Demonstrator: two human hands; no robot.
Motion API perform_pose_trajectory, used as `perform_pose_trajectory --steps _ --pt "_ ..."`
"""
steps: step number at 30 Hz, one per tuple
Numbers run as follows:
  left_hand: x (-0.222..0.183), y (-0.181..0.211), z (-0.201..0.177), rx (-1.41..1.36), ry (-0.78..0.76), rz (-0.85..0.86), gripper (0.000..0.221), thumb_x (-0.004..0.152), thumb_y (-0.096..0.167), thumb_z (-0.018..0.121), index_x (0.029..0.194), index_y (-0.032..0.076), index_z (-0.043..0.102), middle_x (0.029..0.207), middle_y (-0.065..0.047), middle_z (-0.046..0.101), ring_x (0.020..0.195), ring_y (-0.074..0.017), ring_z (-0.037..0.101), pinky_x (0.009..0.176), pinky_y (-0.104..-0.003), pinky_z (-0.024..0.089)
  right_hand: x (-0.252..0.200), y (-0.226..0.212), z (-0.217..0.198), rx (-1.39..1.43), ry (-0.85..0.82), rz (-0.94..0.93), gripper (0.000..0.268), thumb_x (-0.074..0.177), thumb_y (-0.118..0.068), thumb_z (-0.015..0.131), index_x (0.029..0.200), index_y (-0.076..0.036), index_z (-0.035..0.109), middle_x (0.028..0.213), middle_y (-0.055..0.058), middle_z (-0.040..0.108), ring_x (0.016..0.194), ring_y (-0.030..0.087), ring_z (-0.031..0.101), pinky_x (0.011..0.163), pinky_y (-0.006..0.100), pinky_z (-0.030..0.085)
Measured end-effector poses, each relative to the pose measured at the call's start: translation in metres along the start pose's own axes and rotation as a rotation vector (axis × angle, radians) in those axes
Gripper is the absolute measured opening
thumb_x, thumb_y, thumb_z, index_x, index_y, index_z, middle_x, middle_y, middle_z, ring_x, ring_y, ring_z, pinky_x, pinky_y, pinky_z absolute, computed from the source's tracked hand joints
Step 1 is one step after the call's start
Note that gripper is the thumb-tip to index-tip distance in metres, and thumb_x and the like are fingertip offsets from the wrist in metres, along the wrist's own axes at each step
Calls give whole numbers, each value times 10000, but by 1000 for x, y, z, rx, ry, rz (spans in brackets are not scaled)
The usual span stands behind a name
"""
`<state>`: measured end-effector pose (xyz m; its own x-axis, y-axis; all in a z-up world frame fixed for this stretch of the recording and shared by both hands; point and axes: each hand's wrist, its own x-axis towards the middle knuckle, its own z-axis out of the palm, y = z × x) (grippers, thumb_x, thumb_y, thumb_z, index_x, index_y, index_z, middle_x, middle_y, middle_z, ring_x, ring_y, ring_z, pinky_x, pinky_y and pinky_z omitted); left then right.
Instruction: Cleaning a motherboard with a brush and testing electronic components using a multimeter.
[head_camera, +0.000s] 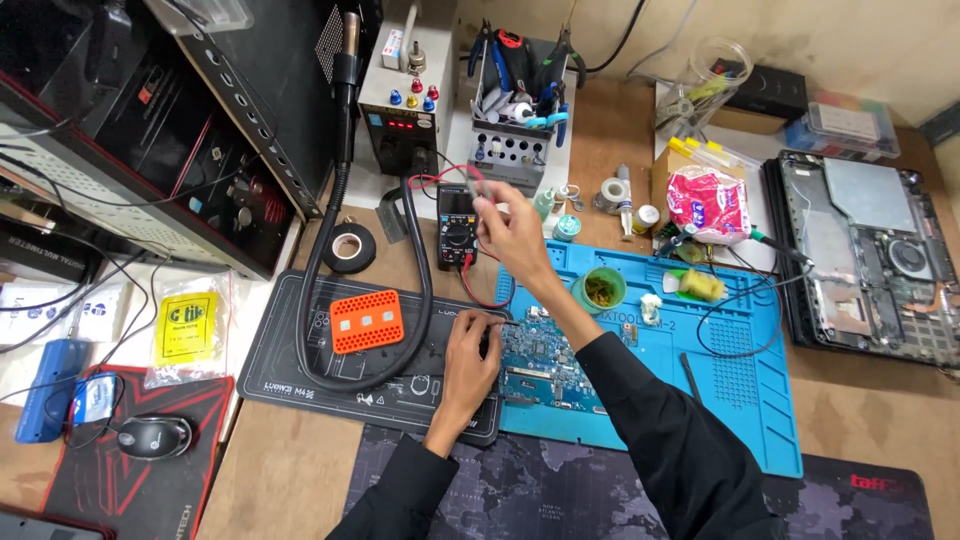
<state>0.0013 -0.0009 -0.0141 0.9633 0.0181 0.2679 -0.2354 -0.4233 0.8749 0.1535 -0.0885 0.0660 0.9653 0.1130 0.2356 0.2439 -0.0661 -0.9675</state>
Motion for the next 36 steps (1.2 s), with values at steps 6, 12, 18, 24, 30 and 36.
perform_pose_trajectory --steps 6,12,18,24,30,36 --pt "0 4 -2 10 1 21 142 1046 96 509 1035 76 650 1017 -81 532 901 -295 621 799 -387 547 19 17 -23 3 61 152 267 1026 -161 601 1253 -35 663 850 107 672 629 97 640 468 222 540" --pt "0 0 0 41 -4 38 143 1042 84 511 1012 75 651 1017 -79 529 893 -279 616 791 -361 543 13 22 -26 -198 -168 30 260 1039 -170 599 1276 -72 643 727 96 669 635 134 619 595 303 565" --pt "1 6 -2 69 15 72 149 1051 93 515 1007 64 654 1006 -83 528 845 -293 613 772 -363 549 -1 -22 -7 -542 -320 -57 265 1039 -189 574 1280 -105 648 783 102 724 765 262 747 739 395 590" --pt "1 8 -5 54 15 94 136 1041 73 527 989 54 651 983 -76 525 864 -272 610 759 -333 547 -1 -15 -8 -271 -247 -36 228 1082 -216 482 1273 -148 586 769 81 625 675 200 622 615 399 566" --pt "1 4 -3 36 23 109 132 1030 51 535 967 61 650 964 -61 512 870 -241 606 753 -315 531 -40 -63 -24 152 -68 3 216 1115 -97 312 1326 -104 267 909 46 437 659 97 512 554 273 573" --pt "-1 5 -3 18 14 96 145 1039 62 525 979 55 656 962 -60 520 908 -273 602 806 -342 526 -73 -64 -48 134 -163 36 201 1108 -76 296 1302 -115 259 866 42 450 599 103 523 527 296 573"
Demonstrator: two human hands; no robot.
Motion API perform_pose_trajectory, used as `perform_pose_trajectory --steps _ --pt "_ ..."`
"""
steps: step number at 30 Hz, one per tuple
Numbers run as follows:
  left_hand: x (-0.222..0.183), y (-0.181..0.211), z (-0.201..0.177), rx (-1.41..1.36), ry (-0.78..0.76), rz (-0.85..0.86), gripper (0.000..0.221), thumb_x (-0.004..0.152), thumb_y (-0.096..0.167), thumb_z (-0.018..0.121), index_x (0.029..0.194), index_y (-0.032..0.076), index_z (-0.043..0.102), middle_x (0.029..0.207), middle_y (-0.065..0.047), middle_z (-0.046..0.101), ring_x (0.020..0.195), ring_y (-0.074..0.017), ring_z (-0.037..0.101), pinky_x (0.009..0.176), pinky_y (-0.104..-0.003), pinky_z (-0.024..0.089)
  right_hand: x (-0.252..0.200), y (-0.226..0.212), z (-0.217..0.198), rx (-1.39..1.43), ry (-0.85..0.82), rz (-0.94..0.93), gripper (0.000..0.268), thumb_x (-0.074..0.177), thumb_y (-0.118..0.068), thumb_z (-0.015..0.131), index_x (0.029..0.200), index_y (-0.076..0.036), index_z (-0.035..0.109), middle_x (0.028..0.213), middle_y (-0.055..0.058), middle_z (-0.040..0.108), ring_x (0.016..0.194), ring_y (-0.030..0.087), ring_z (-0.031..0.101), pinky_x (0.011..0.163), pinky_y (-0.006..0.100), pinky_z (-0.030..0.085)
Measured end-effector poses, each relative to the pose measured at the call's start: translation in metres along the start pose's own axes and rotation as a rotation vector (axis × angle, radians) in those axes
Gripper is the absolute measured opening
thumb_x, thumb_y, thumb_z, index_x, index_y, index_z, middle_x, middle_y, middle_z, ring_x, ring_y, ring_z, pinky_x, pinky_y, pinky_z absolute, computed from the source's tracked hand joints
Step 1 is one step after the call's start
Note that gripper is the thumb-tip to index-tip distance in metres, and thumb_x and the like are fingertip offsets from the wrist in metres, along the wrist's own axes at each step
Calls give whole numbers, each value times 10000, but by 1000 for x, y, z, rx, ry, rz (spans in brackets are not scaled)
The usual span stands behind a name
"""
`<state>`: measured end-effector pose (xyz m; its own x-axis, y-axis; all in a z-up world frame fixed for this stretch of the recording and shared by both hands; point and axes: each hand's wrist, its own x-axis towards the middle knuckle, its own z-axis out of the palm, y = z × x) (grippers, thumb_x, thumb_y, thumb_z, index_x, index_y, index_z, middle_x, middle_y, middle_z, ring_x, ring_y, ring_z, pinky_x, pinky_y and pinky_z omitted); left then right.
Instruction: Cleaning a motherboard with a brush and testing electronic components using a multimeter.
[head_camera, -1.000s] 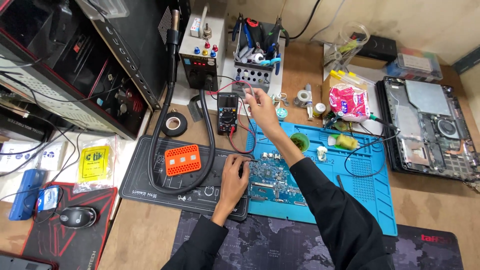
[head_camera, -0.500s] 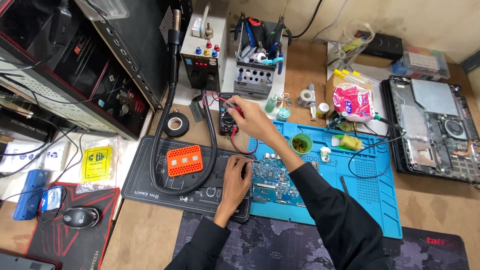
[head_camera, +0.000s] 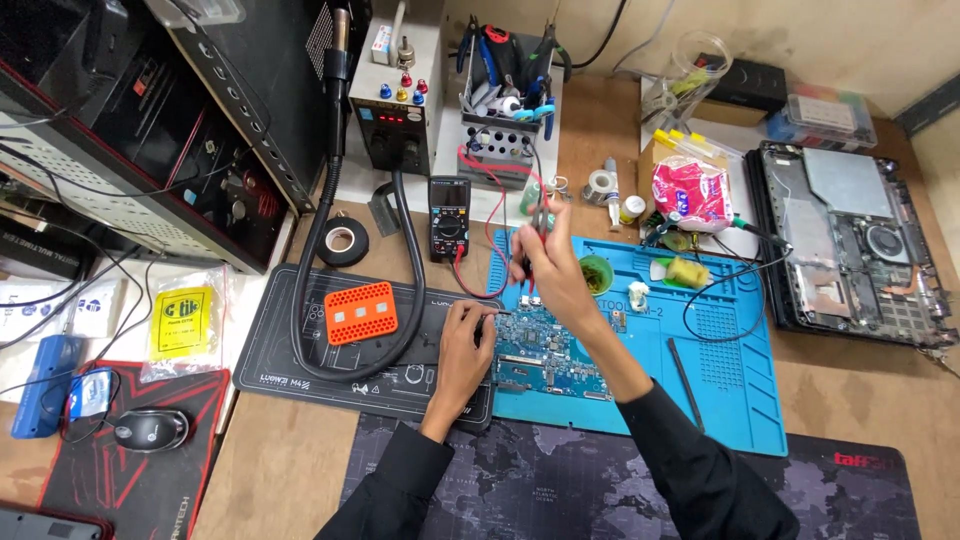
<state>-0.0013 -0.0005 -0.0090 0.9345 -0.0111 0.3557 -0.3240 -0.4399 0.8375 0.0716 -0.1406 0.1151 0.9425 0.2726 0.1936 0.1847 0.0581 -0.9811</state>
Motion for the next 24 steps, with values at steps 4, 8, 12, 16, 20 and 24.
perform_pose_trajectory --steps 4,8,12,16,20,24 --pt "0 -3 0 0 -5 10 150 1042 77 522 979 64 657 957 -58 519 907 -270 602 812 -349 528 -37 12 -7 70 -50 125 177 1112 -111 330 1283 -147 309 785 29 429 512 103 432 454 273 474" --pt "0 -9 3 20 -8 25 139 1037 83 529 987 69 658 957 -57 523 928 -275 605 826 -356 519 -67 13 -10 -220 -109 154 189 1095 -153 425 1272 -107 471 647 16 476 460 104 399 420 269 375" --pt "-2 -7 4 24 -10 30 166 1047 93 510 989 74 664 964 -56 523 917 -245 592 837 -345 503 -67 4 -17 -388 29 63 256 1077 -153 508 1329 -139 550 586 12 515 484 92 440 475 265 412" --pt "-2 -6 5 24 -17 24 171 1045 84 513 986 65 673 962 -61 531 910 -239 591 838 -340 496 -28 1 -31 -264 92 10 261 1111 -176 429 1350 -117 518 577 -39 468 458 55 380 449 220 355" --pt "-1 -5 4 35 -9 14 154 1042 74 524 994 56 668 969 -80 538 900 -261 592 815 -345 500 11 -18 -24 -343 51 -138 307 1111 -147 435 1408 -135 511 655 0 481 565 97 476 543 270 437" --pt "-1 -6 3 49 5 35 148 1040 68 531 974 61 664 943 -58 512 828 -242 575 784 -326 502 34 -21 -21 -586 -88 -235 329 1072 -118 534 1364 -265 577 1052 82 688 975 262 678 928 430 538"
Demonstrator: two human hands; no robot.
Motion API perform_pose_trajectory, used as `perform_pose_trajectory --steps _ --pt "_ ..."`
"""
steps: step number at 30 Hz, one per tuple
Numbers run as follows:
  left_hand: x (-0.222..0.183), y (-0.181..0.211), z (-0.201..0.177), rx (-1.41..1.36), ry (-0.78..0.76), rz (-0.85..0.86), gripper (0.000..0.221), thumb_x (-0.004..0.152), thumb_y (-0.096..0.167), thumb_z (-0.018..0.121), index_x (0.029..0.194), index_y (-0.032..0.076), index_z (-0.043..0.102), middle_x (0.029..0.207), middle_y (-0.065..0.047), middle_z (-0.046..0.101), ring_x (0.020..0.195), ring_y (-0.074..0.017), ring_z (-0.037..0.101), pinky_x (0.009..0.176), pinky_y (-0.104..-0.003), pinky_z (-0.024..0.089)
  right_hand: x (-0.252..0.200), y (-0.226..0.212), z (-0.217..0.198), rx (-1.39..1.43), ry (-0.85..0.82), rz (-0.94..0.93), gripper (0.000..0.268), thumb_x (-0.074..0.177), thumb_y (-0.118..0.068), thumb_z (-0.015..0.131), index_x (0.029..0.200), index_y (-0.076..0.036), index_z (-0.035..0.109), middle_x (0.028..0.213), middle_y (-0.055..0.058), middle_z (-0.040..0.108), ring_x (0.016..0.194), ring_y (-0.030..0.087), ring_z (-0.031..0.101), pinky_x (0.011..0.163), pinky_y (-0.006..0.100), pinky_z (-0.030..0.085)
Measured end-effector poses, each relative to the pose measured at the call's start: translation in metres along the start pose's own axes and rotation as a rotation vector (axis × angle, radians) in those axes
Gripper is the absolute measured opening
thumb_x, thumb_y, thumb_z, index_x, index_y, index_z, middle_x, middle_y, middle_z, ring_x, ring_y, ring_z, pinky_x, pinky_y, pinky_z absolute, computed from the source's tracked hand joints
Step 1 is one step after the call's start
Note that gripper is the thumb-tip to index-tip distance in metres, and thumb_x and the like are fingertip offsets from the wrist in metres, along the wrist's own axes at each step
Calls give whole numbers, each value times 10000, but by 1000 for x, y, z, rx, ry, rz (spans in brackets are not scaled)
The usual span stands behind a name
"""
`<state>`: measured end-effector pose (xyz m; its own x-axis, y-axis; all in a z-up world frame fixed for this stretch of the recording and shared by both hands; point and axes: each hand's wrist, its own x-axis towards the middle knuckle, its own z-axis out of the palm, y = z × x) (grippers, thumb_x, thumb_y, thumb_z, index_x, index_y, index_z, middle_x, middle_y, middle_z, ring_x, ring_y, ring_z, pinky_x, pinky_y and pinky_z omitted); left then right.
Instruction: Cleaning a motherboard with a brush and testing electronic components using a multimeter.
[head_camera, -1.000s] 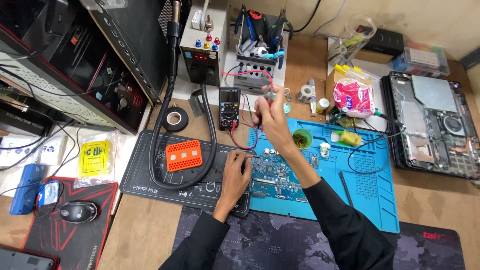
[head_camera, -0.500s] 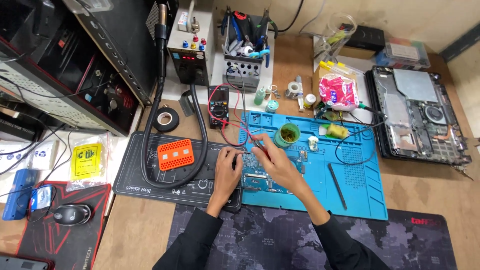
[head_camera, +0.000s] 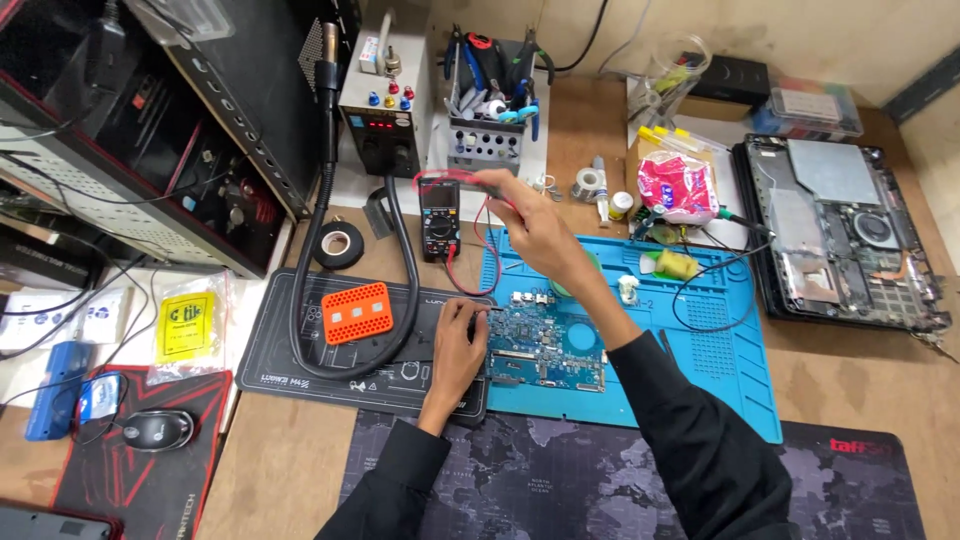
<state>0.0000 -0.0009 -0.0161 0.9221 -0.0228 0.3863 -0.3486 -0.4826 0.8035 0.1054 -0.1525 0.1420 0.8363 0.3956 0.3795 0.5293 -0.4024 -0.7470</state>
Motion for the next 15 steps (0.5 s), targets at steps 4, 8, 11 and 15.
perform_pose_trajectory --steps 4,8,11,15 --pt "0 4 -3 -35 3 -17 165 1048 72 515 976 50 663 945 -61 515 813 -256 567 771 -336 497 -13 -25 0 -178 -88 -38 328 1072 -124 529 1356 -270 601 829 99 552 701 280 580 708 437 512" --pt "1 5 -3 -47 -3 1 185 1062 93 488 987 69 655 954 -52 512 829 -242 565 791 -336 494 -45 -28 0 -56 -32 79 342 1062 -86 515 1371 -206 598 836 80 576 632 215 535 658 373 514" --pt "0 2 -1 -41 1 -1 180 1054 83 498 992 70 667 959 -59 520 857 -246 578 797 -332 502 -70 -29 4 117 109 147 328 1076 -80 473 1378 -150 578 785 59 580 593 147 494 597 310 474" --pt "0 5 -2 -35 11 -19 153 1038 69 532 985 68 676 949 -59 541 865 -257 601 782 -330 512 -99 -37 12 296 209 280 304 1099 -173 432 1367 -132 570 680 19 516 534 98 438 518 233 415"
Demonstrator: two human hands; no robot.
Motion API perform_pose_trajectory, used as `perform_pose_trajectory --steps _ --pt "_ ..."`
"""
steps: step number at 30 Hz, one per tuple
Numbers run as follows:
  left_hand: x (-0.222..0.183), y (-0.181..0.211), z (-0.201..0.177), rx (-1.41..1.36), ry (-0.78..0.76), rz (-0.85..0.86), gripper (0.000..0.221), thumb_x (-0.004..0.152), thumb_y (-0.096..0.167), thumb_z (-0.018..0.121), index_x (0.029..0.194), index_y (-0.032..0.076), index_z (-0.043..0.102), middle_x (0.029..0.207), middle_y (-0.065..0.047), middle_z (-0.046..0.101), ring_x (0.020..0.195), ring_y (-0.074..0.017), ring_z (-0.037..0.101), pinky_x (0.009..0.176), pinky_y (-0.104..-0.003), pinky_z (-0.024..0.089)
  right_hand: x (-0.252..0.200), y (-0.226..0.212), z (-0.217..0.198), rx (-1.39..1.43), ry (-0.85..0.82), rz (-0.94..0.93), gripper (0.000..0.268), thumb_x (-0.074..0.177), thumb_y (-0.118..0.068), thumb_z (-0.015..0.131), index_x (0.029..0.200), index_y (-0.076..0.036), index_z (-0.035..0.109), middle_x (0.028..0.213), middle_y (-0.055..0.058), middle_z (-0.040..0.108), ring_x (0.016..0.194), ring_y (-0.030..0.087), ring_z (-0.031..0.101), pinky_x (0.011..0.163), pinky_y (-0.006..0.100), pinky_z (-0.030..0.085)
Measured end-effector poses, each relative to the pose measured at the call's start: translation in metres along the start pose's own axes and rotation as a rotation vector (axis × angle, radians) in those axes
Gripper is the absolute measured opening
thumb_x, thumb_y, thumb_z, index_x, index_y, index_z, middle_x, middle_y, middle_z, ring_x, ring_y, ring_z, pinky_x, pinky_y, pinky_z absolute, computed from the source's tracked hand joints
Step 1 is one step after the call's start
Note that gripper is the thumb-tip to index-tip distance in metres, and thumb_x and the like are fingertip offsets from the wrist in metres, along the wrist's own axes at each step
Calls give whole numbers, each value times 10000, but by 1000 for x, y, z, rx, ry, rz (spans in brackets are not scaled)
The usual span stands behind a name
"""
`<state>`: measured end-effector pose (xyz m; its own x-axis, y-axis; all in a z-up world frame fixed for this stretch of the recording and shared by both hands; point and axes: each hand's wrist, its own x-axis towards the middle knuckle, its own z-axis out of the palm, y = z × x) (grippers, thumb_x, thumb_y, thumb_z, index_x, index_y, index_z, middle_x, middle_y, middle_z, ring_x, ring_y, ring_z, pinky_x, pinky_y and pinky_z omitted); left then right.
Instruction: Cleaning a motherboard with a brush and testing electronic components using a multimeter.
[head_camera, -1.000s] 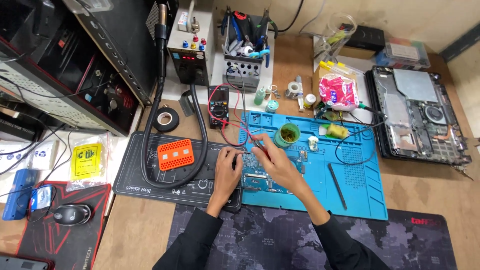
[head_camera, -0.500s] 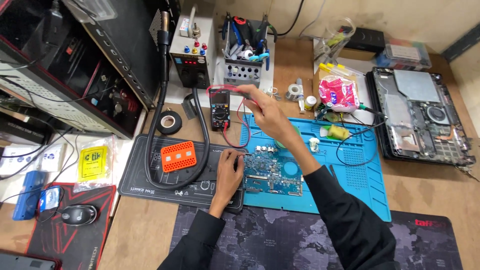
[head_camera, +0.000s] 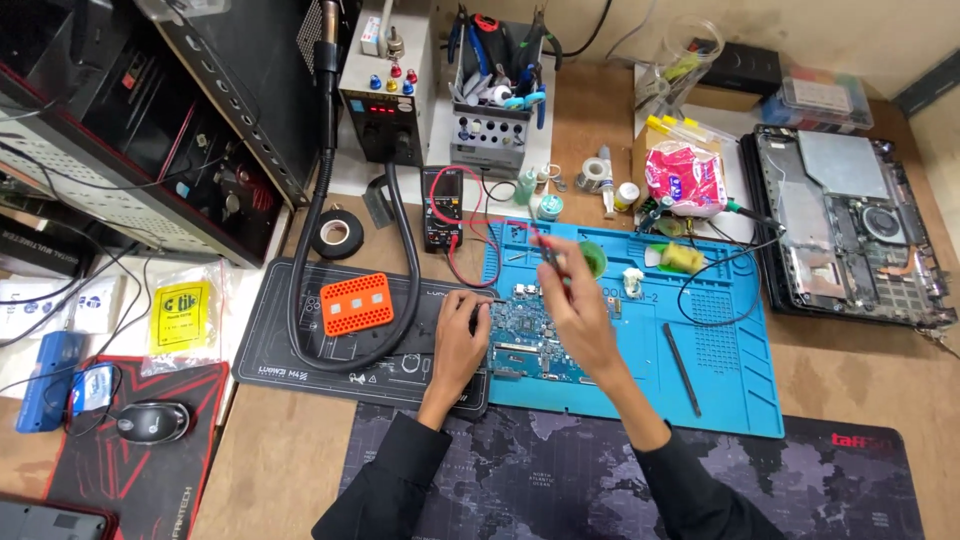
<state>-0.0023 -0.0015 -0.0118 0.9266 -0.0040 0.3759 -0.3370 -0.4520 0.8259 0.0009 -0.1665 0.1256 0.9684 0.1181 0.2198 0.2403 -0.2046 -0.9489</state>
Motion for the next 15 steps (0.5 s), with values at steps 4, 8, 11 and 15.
perform_pose_trajectory --steps 4,8,11,15 --pt "0 -8 3 -79 28 -58 127 1009 54 569 996 73 694 948 -80 564 893 -302 621 776 -370 535 -17 23 5 169 -26 85 304 1121 -246 360 1311 -86 535 747 1 465 555 61 406 489 212 362" --pt "0 5 -8 -328 84 -301 203 1042 111 528 1051 86 729 934 -91 625 851 -228 676 766 -329 568 -34 41 9 338 -44 243 324 1112 -167 349 1280 -11 577 810 47 478 633 105 426 522 245 414" --pt "3 31 -30 -394 203 -383 206 1037 101 520 1046 70 724 890 -95 643 854 -185 665 781 -309 574 -50 40 9 302 54 130 315 1109 -125 332 1292 -13 563 832 63 530 700 131 501 602 270 456" --pt "13 21 -43 -397 444 -402 182 1044 122 475 1012 65 645 926 -56 634 832 -148 590 749 -265 499 -82 41 1 190 259 -108 170 1133 -206 351 1137 -90 476 917 65 511 789 190 525 778 340 506"
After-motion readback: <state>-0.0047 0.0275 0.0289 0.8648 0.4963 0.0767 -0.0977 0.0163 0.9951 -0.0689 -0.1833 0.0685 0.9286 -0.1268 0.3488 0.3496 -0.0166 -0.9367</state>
